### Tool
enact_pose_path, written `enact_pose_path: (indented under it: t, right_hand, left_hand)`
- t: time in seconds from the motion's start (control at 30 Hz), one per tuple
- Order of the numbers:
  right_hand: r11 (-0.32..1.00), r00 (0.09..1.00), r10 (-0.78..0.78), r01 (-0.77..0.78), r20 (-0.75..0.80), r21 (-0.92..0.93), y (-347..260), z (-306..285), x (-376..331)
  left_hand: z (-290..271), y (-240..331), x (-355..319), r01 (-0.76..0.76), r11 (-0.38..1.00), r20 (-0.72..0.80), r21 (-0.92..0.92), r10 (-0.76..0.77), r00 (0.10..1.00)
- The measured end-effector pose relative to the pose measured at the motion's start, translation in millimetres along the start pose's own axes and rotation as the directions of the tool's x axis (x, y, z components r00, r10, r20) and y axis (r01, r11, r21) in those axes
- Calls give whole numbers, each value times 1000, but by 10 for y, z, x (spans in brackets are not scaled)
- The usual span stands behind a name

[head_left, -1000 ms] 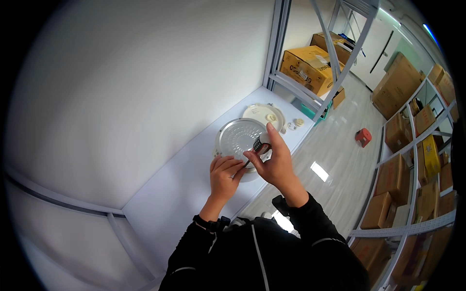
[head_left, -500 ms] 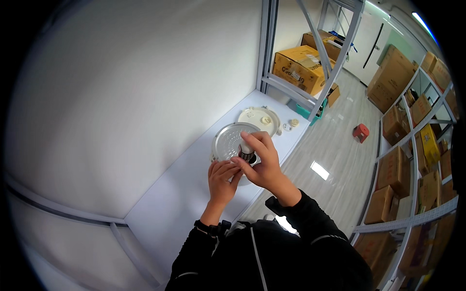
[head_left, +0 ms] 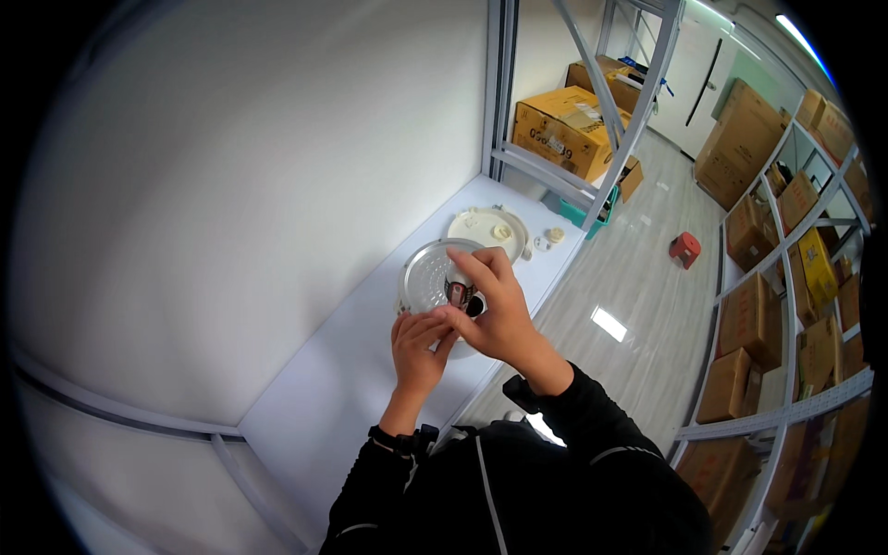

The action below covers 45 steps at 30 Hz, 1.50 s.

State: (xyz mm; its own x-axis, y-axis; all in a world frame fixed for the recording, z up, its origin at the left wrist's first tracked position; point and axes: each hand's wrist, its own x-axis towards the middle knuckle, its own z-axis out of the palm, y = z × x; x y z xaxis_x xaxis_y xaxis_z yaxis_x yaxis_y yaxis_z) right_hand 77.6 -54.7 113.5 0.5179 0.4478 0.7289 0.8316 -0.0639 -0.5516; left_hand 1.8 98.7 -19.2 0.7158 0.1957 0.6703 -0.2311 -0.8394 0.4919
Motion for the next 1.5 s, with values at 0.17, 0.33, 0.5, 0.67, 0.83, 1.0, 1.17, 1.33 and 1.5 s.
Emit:
enact_pose_path:
  t: [0.17, 0.33, 0.5, 0.67, 0.83, 1.0, 1.17, 1.33, 1.5]
  right_hand:
    - [988, 1000, -18, 14, 26, 155, 19, 12, 42]
    - [996, 987, 80, -74, 138, -46, 14, -72, -35]
    - [990, 998, -53, 56, -30, 126, -94, 9, 45]
    - [997, 992, 72, -71, 102, -16, 59, -36, -61]
    - [999, 1000, -13, 13, 2, -31, -25, -73, 21]
    - [990, 1000, -8, 7, 11, 139, 8, -57, 23]
    - [997, 999, 29, -27, 36, -76, 93, -111, -120]
    - [988, 999, -43, 41, 7, 149, -38, -97, -7]
    - [997, 999, -35, 33, 34, 76, 48, -73, -40]
  left_hand:
    - [9, 14, -1, 11, 1000, 12, -3, -11, 1000]
    - [-3, 28, 14, 15, 1000, 10, -17, -15, 1000]
    - [-10, 16, -7, 24, 1000, 21, -16, -24, 999]
    - [26, 0, -1, 33, 999, 17, -35, -32, 999]
    - [11, 31, -11, 24, 1000, 27, -11, -24, 999]
    - [31, 8, -29, 23, 999, 2, -30, -23, 1000]
    - [42, 32, -13, 22, 999, 11, -48, -22, 1000]
    - [37, 19, -30, 42, 998, 41, -43, -40, 998]
    - [32, 6, -38, 51, 997, 52, -49, -49, 997]
